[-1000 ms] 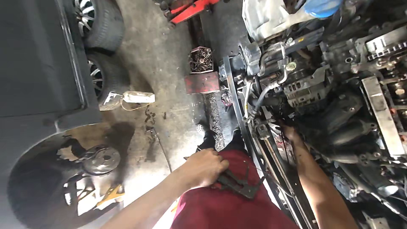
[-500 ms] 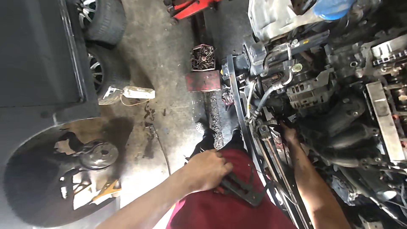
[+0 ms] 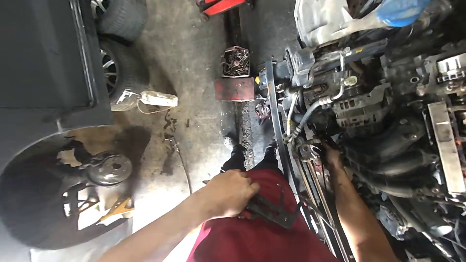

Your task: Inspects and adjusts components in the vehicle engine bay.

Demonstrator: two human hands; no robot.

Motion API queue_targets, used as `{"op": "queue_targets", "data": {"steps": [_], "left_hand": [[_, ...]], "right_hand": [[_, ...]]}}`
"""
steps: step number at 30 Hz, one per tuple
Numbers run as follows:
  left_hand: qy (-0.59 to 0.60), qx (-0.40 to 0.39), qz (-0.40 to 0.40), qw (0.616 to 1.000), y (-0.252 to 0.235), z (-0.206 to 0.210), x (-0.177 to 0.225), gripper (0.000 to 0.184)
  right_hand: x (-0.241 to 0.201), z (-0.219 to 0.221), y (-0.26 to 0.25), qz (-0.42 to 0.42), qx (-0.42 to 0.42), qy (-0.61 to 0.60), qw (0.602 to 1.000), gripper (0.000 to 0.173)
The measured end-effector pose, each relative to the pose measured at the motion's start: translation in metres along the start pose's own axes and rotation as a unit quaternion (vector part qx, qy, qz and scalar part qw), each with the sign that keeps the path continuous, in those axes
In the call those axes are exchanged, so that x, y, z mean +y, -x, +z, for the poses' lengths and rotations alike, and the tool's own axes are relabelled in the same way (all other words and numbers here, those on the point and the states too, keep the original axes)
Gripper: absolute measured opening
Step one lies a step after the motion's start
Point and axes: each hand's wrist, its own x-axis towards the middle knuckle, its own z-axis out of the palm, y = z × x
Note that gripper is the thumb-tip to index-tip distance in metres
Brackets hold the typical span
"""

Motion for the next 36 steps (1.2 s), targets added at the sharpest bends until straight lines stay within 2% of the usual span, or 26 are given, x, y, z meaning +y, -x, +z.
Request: {"op": "queue_targets", "data": {"steps": [7,10,13,19,22,25,29,34,36], "left_hand": [[0.008,0.024,0.0,1.0,0.006,0.0,-0.006,0.037],[0.027,0.028,0.002,0.999,0.013,-0.009,-0.011,0.048],[0.044,0.064,0.024,0.997,0.022,-0.007,-0.019,0.072],[0.065,0.087,0.039,0.993,0.041,0.001,-0.02,0.084],[0.037,0.13,0.058,0.989,0.048,0.008,-0.018,0.083],[0.034,0.133,0.057,0.989,0.055,0.009,-0.016,0.087],[0.028,0.177,0.079,0.981,0.061,0.019,-0.017,0.09],[0.077,0.16,0.079,0.981,0.067,0.026,-0.013,0.083],[0.087,0.178,0.087,0.976,0.068,0.032,-0.013,0.079]], "right_hand": [[-0.003,-0.001,0.001,0.004,-0.005,0.004,1.0,0.034],[-0.005,-0.002,0.002,0.018,-0.004,-0.001,1.0,0.032],[-0.009,0.0,0.005,0.032,0.007,-0.008,0.999,0.033],[-0.011,0.008,0.009,0.045,0.023,-0.04,0.998,0.031],[-0.007,0.006,0.006,0.034,0.017,-0.05,0.998,0.029],[-0.003,0.003,0.003,0.005,0.005,-0.051,0.999,0.024],[-0.003,0.0,0.004,-0.002,-0.014,-0.048,0.999,0.024],[-0.005,0.002,0.005,0.013,-0.002,-0.06,0.998,0.023],[-0.006,0.005,0.006,0.018,0.009,-0.063,0.998,0.022]]}}
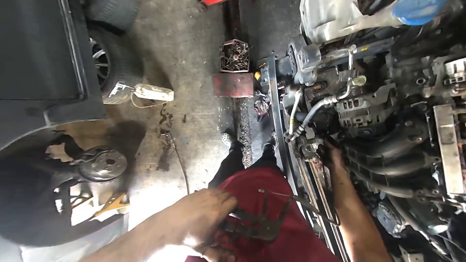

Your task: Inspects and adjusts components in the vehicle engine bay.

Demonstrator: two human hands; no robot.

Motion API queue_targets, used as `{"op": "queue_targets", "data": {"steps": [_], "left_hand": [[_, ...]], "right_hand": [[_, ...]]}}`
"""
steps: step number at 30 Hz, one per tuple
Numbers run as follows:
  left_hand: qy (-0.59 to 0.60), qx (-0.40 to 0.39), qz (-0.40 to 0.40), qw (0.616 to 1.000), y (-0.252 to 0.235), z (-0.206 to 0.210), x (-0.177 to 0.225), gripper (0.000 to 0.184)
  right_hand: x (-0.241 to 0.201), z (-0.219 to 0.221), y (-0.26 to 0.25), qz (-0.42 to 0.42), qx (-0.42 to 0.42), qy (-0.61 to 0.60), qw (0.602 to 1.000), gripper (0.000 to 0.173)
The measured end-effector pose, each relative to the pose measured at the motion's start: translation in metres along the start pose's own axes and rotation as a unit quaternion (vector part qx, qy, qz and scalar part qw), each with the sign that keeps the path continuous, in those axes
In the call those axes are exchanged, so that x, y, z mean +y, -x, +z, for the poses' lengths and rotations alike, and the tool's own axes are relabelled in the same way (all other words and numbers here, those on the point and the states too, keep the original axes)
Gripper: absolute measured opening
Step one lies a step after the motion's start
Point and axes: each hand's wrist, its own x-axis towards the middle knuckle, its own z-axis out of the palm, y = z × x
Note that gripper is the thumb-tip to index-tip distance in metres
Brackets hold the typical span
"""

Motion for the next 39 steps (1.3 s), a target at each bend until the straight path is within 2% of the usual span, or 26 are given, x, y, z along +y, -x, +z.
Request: {"op": "queue_targets", "data": {"steps": [3,6,13,18,21,23,28,31,34,39], "left_hand": [[-0.007,0.031,0.015,0.999,0.004,0.006,-0.001,0.065],[-0.003,0.036,0.022,0.999,0.006,0.007,0.0,0.063],[0.037,-0.025,-0.024,0.999,0.005,-0.017,0.017,0.06],[-0.01,-0.02,0.015,1.0,0.006,-0.014,0.008,0.068],[-0.008,-0.023,0.004,1.0,0.004,-0.014,0.007,0.068],[0.01,-0.035,-0.011,0.999,0.001,-0.016,0.005,0.073],[-0.027,-0.002,0.032,0.999,0.002,-0.013,0.004,0.084],[-0.03,-0.018,0.027,0.999,0.003,-0.016,0.01,0.085],[-0.004,-0.064,-0.002,0.998,0.004,-0.027,0.023,0.083],[-0.01,-0.048,0.03,0.998,0.012,-0.034,0.024,0.075]], "right_hand": [[-0.001,0.001,0.0,0.008,0.005,-0.007,1.0,0.023],[0.0,0.0,0.0,0.012,0.002,-0.015,1.0,0.023],[-0.002,-0.001,0.001,0.019,-0.003,-0.021,1.0,0.023],[0.0,-0.002,-0.001,0.022,-0.001,-0.022,1.0,0.024],[0.001,-0.003,-0.002,0.02,-0.006,-0.025,0.999,0.025],[0.002,-0.004,-0.003,0.018,-0.011,-0.026,0.999,0.026],[-0.001,-0.001,-0.001,0.024,-0.001,-0.033,0.999,0.025],[-0.002,0.0,0.0,0.028,0.0,-0.034,0.999,0.025],[-0.001,0.0,0.001,0.027,-0.002,-0.031,0.999,0.025],[0.0,-0.001,0.0,0.033,0.001,-0.039,0.999,0.026]]}}
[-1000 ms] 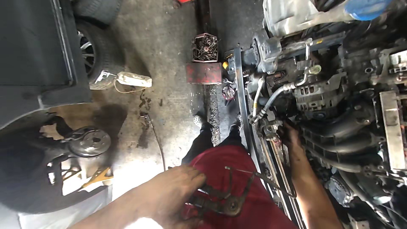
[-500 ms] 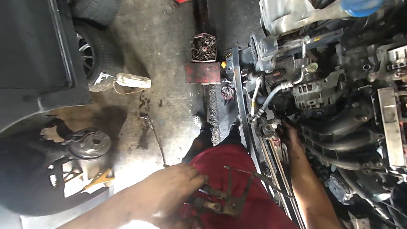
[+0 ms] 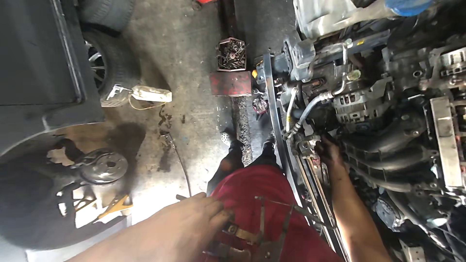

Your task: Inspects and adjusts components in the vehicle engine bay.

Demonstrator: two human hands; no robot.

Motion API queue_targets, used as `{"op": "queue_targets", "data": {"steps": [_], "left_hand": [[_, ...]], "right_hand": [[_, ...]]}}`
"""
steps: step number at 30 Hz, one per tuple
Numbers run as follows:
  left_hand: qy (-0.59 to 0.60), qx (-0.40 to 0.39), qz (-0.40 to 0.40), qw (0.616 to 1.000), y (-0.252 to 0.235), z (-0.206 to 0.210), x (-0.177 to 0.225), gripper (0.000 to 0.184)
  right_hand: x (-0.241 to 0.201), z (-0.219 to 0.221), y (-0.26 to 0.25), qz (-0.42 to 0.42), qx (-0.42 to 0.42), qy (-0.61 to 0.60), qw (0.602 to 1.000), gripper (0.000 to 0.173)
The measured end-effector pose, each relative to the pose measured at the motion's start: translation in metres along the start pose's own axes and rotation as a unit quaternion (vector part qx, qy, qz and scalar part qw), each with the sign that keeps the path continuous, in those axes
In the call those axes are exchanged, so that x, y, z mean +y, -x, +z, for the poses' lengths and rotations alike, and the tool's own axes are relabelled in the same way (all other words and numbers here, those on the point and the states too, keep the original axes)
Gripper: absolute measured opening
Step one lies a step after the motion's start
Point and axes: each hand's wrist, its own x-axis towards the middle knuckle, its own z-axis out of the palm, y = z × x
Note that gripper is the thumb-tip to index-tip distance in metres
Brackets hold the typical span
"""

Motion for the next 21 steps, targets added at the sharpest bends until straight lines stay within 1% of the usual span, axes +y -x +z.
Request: {"op": "queue_targets", "data": {"steps": [4,7,11,16,17,19,21], "left_hand": [[-0.044,0.011,0.013,0.999,0.0,-0.003,0.005,0.07],[-0.038,-0.003,0.004,0.999,-0.003,-0.005,0.008,0.069],[-0.023,0.027,0.023,0.999,-0.001,0.002,0.0,0.074],[-0.042,0.054,0.031,0.997,0.0,0.006,-0.009,0.074],[-0.041,0.054,0.027,0.997,0.0,0.007,-0.01,0.075],[-0.031,0.046,0.012,0.998,-0.001,0.01,-0.012,0.075],[-0.004,0.022,-0.006,1.0,-0.004,0.01,-0.011,0.073]], "right_hand": [[0.002,0.001,-0.001,0.004,0.01,-0.005,1.0,0.025],[0.0,0.003,0.001,0.005,0.019,-0.007,1.0,0.025],[0.001,0.0,0.0,0.016,0.019,-0.016,1.0,0.026],[0.0,0.003,0.0,-0.003,0.019,-0.004,1.0,0.025],[-0.001,0.003,0.0,-0.015,0.024,0.03,0.999,0.025],[-0.004,-0.003,0.001,-0.039,0.02,0.171,0.984,0.031],[-0.016,-0.013,0.016,-0.02,-0.019,0.343,0.939,0.041]]}}
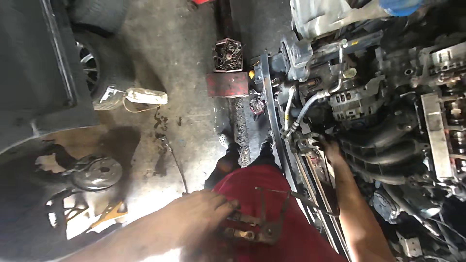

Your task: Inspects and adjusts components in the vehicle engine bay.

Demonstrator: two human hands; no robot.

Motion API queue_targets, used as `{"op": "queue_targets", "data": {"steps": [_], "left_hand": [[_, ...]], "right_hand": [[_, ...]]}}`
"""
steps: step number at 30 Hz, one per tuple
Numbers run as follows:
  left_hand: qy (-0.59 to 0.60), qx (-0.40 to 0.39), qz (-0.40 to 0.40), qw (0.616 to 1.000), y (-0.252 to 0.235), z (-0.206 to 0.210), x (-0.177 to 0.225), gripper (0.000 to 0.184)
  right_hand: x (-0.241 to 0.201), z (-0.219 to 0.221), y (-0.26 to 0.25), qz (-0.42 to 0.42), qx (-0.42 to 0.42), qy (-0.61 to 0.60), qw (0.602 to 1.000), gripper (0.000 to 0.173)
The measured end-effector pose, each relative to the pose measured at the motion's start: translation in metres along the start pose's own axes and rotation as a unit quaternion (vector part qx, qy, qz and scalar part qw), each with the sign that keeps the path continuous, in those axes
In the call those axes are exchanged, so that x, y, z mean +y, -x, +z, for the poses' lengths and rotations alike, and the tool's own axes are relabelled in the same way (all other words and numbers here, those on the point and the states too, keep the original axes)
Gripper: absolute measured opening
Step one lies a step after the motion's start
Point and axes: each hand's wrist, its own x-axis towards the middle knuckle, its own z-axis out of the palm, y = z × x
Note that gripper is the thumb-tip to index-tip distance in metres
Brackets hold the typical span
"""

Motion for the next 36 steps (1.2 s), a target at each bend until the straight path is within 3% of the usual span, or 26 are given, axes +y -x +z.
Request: {"op": "queue_targets", "data": {"steps": [3,5,8,9,11,12,14,16,18,20,24,28,30,32,34,36], "left_hand": [[0.013,-0.01,0.002,1.0,-0.002,0.0,-0.001,0.07],[0.023,-0.042,-0.005,0.999,-0.003,-0.003,-0.002,0.07],[0.019,-0.047,0.015,0.999,-0.003,-0.001,-0.007,0.069],[0.016,-0.046,0.029,0.998,-0.003,0.001,-0.009,0.068],[0.006,-0.052,0.044,0.998,-0.002,0.006,-0.013,0.068],[-0.002,-0.056,0.046,0.997,-0.001,0.007,-0.014,0.068],[-0.007,-0.067,0.051,0.996,0.002,0.008,-0.016,0.068],[-0.002,-0.076,0.066,0.995,0.003,0.012,-0.019,0.067],[-0.006,-0.105,0.075,0.992,0.002,0.016,-0.02,0.068],[-0.03,-0.115,0.08,0.99,-0.003,0.027,-0.02,0.068],[-0.106,-0.161,0.049,0.98,-0.011,0.048,0.003,0.073],[-0.123,-0.179,0.035,0.976,-0.016,0.07,0.024,0.073],[-0.144,-0.192,0.03,0.97,-0.017,0.077,0.035,0.073],[-0.167,-0.207,0.033,0.963,-0.017,0.084,0.045,0.073],[-0.177,-0.217,0.04,0.959,-0.018,0.089,0.054,0.071],[-0.175,-0.223,0.043,0.958,-0.021,0.095,0.059,0.07]], "right_hand": [[-0.018,-0.024,0.065,0.013,-0.046,0.159,0.986,0.053],[-0.02,-0.037,0.13,-0.053,0.033,0.179,0.982,0.05],[-0.02,-0.038,0.242,-0.222,0.211,0.107,0.946,0.042],[-0.016,-0.031,0.274,-0.29,0.212,0.015,0.933,0.034],[-0.009,-0.001,0.318,-0.379,0.027,-0.206,0.902,0.036],[-0.006,0.024,0.329,-0.394,-0.056,-0.257,0.881,0.038],[0.001,0.086,0.333,-0.371,-0.092,-0.262,0.886,0.04],[0.002,0.153,0.327,-0.313,-0.037,-0.218,0.924,0.061],[-0.004,0.216,0.321,-0.278,-0.008,-0.239,0.93,0.076],[-0.013,0.264,0.324,-0.271,-0.003,-0.315,0.91,0.065],[-0.029,0.327,0.336,-0.221,0.091,-0.475,0.847,0.051],[-0.001,0.362,0.325,-0.309,0.153,-0.596,0.725,0.057],[-0.002,0.369,0.327,-0.361,0.153,-0.635,0.665,0.04],[-0.009,0.372,0.336,-0.386,0.157,-0.651,0.635,0.027],[0.013,0.38,0.327,-0.432,0.128,-0.656,0.605,0.037],[0.015,0.374,0.334,-0.399,0.138,-0.698,0.578,0.058]]}}
